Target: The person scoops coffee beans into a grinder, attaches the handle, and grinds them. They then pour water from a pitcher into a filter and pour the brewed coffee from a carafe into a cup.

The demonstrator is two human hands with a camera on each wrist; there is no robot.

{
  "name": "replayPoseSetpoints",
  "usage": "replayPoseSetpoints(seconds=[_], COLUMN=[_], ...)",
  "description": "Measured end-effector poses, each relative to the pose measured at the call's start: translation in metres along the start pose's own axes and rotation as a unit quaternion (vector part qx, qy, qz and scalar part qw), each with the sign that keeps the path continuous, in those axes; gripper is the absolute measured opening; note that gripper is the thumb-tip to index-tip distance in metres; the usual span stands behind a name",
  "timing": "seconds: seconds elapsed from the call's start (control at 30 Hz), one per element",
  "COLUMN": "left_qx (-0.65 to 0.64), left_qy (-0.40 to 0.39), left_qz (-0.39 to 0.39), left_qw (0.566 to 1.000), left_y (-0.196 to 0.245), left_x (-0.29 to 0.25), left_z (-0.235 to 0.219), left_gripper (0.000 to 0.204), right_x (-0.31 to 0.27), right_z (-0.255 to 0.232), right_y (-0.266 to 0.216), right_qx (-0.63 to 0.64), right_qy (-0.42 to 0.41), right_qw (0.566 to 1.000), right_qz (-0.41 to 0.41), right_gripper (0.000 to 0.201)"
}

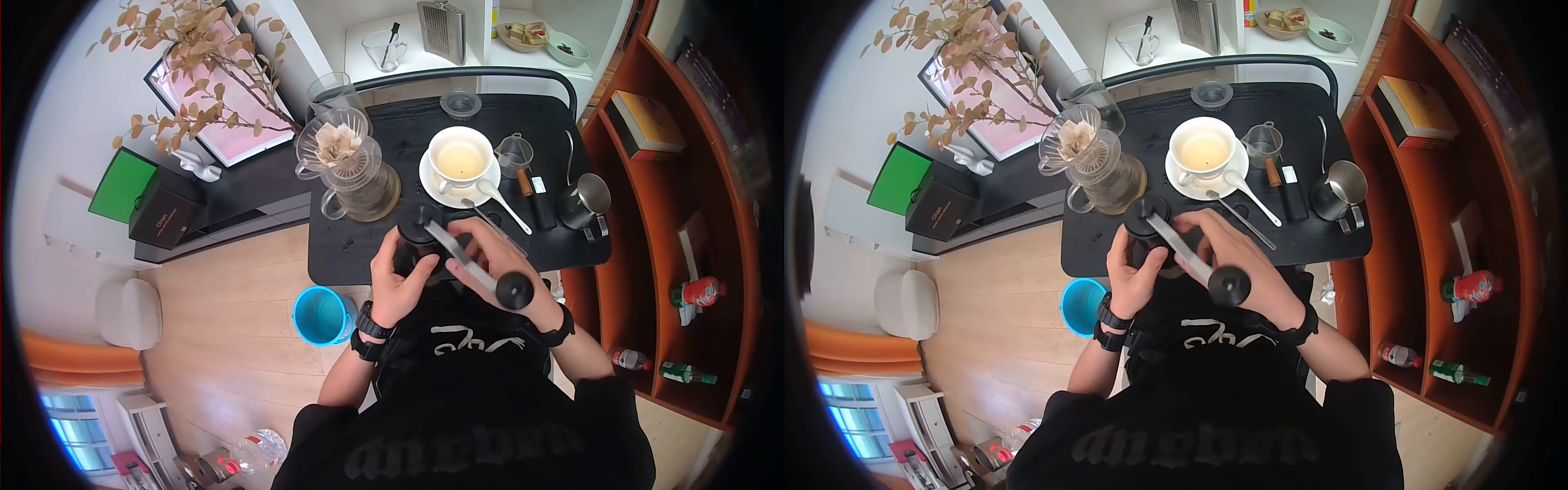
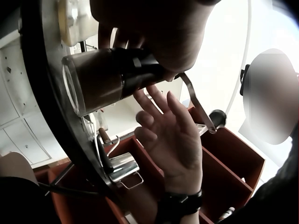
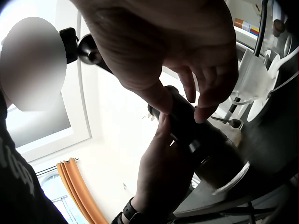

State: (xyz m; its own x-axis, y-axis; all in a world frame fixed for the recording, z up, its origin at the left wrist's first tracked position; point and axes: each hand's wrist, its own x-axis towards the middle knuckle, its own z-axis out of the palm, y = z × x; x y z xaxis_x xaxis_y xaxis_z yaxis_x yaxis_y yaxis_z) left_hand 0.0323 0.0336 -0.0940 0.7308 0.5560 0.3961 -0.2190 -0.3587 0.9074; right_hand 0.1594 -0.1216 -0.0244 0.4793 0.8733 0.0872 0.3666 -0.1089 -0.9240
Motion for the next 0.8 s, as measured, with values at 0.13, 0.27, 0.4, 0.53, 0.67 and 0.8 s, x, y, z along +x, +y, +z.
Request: replayPoseSetpoints(seconds=[0.13, 0.27, 0.4, 0.53, 0.67, 0.8], left_qx=[0.044, 0.132, 0.112, 0.023, -0.032, -0.053], left_qy=[0.022, 0.011, -0.058, -0.071, -0.047, -0.028], left_qz=[-0.021, 0.062, 0.093, 0.088, 0.022, 0.002], left_qw=[0.999, 0.989, 0.988, 0.993, 0.998, 0.998], left_y=[0.022, 0.049, 0.080, 0.084, 0.075, 0.074], left_x=[-0.007, -0.013, -0.009, -0.011, -0.018, -0.024], left_z=[0.004, 0.016, 0.010, 0.000, -0.013, -0.019], left_gripper=[0.052, 0.062, 0.067, 0.061, 0.050, 0.040], right_x=[0.007, 0.012, 0.012, 0.014, 0.065, 0.130], right_z=[0.007, 0.010, -0.018, -0.069, -0.110, -0.169], right_y=[-0.015, -0.022, -0.040, -0.061, -0.085, -0.065], right_qx=[-0.013, -0.040, -0.064, -0.032, 0.016, -0.164], right_qy=[0.039, 0.127, 0.092, 0.109, 0.172, 0.198], right_qw=[0.997, 0.974, 0.970, 0.993, 0.980, 0.965], right_qz=[-0.061, -0.182, -0.215, -0.030, -0.100, -0.048], right_gripper=[0.057, 0.054, 0.049, 0.043, 0.048, 0.049])
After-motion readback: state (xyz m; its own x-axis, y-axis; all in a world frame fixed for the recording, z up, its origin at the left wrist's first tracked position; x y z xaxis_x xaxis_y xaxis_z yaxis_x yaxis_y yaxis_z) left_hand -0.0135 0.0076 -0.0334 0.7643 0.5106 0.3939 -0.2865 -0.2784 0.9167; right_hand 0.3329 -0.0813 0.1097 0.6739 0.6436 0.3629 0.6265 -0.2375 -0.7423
